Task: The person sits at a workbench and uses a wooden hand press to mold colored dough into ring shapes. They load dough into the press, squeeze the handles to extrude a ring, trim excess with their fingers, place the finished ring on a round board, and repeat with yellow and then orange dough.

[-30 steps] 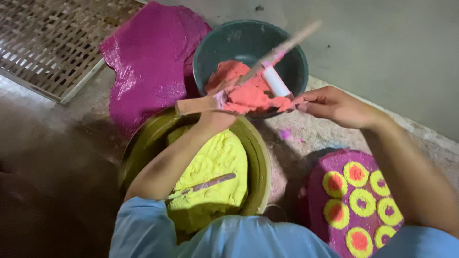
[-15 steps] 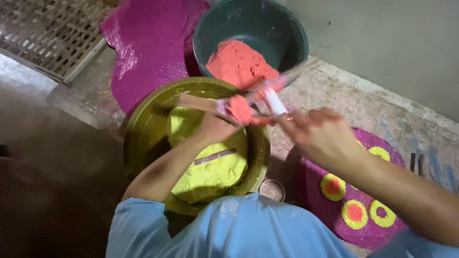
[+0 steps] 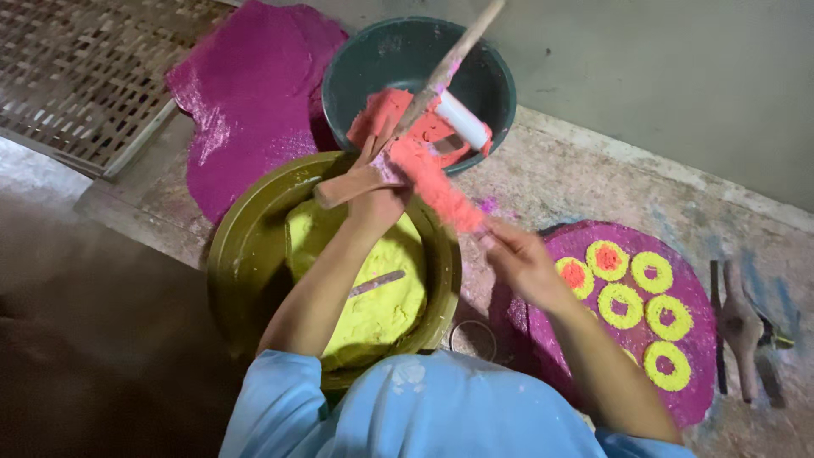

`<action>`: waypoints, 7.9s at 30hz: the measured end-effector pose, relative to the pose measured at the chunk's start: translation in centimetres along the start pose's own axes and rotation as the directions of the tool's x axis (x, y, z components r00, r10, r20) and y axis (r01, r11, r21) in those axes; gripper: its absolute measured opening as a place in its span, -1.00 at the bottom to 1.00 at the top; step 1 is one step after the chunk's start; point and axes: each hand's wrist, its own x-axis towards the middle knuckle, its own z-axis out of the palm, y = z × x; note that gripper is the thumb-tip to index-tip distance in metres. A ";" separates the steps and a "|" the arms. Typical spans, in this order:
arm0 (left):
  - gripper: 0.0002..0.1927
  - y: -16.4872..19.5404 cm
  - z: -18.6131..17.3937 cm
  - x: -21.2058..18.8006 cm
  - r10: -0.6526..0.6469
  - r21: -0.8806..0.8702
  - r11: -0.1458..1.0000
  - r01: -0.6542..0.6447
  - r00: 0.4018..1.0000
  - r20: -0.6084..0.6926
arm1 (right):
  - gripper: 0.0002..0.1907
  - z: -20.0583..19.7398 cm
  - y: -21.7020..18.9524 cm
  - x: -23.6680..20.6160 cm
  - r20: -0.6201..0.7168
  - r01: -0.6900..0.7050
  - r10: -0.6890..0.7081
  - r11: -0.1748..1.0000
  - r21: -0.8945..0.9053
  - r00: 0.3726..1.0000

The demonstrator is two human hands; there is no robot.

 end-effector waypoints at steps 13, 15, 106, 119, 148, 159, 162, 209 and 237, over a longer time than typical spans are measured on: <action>-0.16 1.8 0.8 2.4 -0.006 -0.036 0.999 0.012 0.987 0.159 | -0.58 -3.1 -2.4 -0.3 -0.008 0.230 -0.279 0.807 -0.543 0.960; -0.21 1.7 0.4 1.9 -0.028 -0.046 0.998 0.044 0.950 0.311 | -0.64 -5.6 -6.4 -0.3 -0.078 -0.030 -0.029 0.746 -0.665 0.997; -0.61 29.6 0.0 -6.2 0.709 -0.715 0.185 0.674 0.412 0.572 | -0.38 -8.7 -3.9 -27.2 0.052 0.590 -0.785 0.419 -0.690 0.617; -0.07 34.2 6.7 -10.1 0.140 -0.295 0.954 -0.054 0.951 0.277 | 0.07 -18.8 8.0 -39.5 -0.224 -0.050 0.074 0.992 0.115 0.972; -0.24 29.6 18.8 -9.8 -0.129 -0.498 0.803 0.327 0.911 0.391 | 0.07 -19.5 11.7 -42.5 -0.096 -0.131 0.204 0.858 0.497 0.974; -0.45 37.2 12.2 -9.7 0.434 -0.134 -0.851 0.508 0.824 0.364 | 0.04 -21.1 9.3 -39.5 0.317 -0.607 0.520 0.717 0.343 0.793; -0.64 36.9 14.3 -9.6 0.401 -0.124 -0.874 0.470 0.842 0.362 | -0.02 -23.2 8.4 -38.3 0.281 -0.633 0.571 0.735 0.245 0.771; -0.73 37.0 32.8 -3.3 0.348 0.049 -0.937 0.346 0.913 0.213 | -0.10 -29.0 11.4 -28.0 -0.246 -0.589 0.542 0.781 -0.208 0.804; -0.73 43.2 27.5 -9.6 0.381 0.051 -0.921 0.386 0.867 0.321 | -0.21 -24.2 12.9 -38.6 -0.333 -0.549 0.477 0.818 -0.170 0.813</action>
